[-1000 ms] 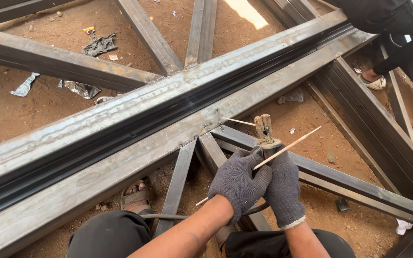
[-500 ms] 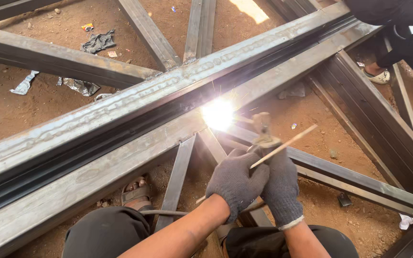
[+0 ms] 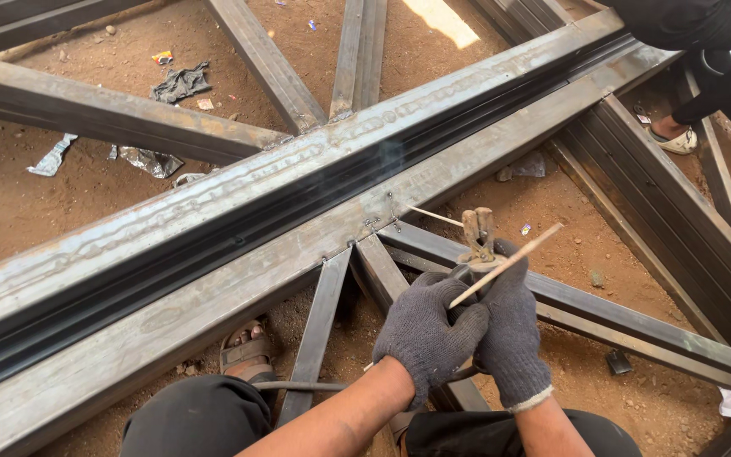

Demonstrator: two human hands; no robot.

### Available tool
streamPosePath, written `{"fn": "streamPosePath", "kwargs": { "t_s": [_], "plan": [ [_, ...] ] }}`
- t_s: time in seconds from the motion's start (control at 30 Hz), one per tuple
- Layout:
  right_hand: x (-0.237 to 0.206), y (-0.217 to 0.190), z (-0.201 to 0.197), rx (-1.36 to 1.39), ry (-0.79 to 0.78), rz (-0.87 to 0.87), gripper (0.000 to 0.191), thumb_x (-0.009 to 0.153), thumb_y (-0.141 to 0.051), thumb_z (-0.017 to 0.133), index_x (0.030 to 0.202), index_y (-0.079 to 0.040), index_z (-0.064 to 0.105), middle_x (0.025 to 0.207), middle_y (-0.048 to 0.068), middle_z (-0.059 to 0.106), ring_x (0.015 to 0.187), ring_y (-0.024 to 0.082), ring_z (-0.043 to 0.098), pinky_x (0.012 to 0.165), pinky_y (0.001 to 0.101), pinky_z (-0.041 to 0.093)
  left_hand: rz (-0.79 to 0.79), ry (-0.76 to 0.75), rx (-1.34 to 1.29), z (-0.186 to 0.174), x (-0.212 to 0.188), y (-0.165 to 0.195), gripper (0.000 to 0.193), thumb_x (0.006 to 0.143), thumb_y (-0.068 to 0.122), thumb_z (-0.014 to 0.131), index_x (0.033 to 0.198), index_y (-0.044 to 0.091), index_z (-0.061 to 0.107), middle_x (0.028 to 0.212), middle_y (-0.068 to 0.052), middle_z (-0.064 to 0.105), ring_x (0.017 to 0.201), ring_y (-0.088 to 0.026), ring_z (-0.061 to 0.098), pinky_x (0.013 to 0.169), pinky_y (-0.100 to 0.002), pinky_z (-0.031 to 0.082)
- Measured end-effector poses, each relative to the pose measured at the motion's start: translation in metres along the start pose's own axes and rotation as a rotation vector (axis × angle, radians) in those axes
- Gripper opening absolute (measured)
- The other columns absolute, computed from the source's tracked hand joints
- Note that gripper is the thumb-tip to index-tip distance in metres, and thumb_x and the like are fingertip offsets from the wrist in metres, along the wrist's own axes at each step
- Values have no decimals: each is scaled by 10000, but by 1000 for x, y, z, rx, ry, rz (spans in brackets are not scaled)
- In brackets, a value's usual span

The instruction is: The person welds several joints of a large triangular metal frame structure using a welding electrode, creating sparks at each contact point.

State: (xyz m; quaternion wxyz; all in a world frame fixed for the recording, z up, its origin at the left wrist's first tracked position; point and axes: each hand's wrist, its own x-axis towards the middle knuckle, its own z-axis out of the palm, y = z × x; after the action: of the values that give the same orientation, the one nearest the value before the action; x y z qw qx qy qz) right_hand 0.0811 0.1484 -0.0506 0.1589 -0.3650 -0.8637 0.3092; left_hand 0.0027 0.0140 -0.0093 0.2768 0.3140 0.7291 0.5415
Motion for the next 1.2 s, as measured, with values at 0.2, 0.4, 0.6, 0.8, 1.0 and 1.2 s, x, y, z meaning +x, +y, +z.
{"fn": "streamPosePath", "kwargs": {
  "t_s": [0.2,0.4,0.6,0.8,1.0,1.2],
  "plan": [
    [2,-11,7,-156,-78,19,640,914,-208,652,1418,-29,300,1045,171,727,872,277,763,654,401,634,-195,-27,24,-4,4,3,332,831,347,664,1051,114,756,1042,-119,691,947,-266,720,869,-406,578],
    [0,-1,8,-189,-107,39,602,963,-182,617,1436,-10,288,1044,170,731,874,277,767,641,381,625,-146,22,11,-2,1,3,321,827,336,662,1032,110,763,1013,-138,688,940,-304,700,865,-435,559],
    [-1,15,11,-123,-107,-98,515,977,-202,597,1383,11,362,1067,145,738,875,246,774,633,342,645,-135,0,29,-2,-1,2,304,829,332,665,1028,120,754,1001,-136,687,932,-310,700,849,-447,562],
    [0,8,9,-122,-112,35,481,985,-266,542,1339,24,396,1029,141,729,858,253,764,647,365,630,-143,13,13,-2,-2,3,320,813,338,681,1050,138,757,997,-141,687,927,-317,697,834,-446,561],
    [-1,-8,10,-76,-91,250,512,986,-343,559,1334,7,420,1020,150,723,903,271,752,735,379,624,-119,4,13,-1,0,0,319,827,343,668,1046,130,762,1040,-140,676,919,-311,707,843,-430,572],
    [-3,-3,6,-127,-33,-34,699,881,-200,696,1440,10,332,1083,178,713,932,294,750,698,406,624,-110,-27,47,-1,2,-1,310,844,344,665,982,82,756,1043,-137,683,940,-301,697,859,-431,561]
  ]
}}
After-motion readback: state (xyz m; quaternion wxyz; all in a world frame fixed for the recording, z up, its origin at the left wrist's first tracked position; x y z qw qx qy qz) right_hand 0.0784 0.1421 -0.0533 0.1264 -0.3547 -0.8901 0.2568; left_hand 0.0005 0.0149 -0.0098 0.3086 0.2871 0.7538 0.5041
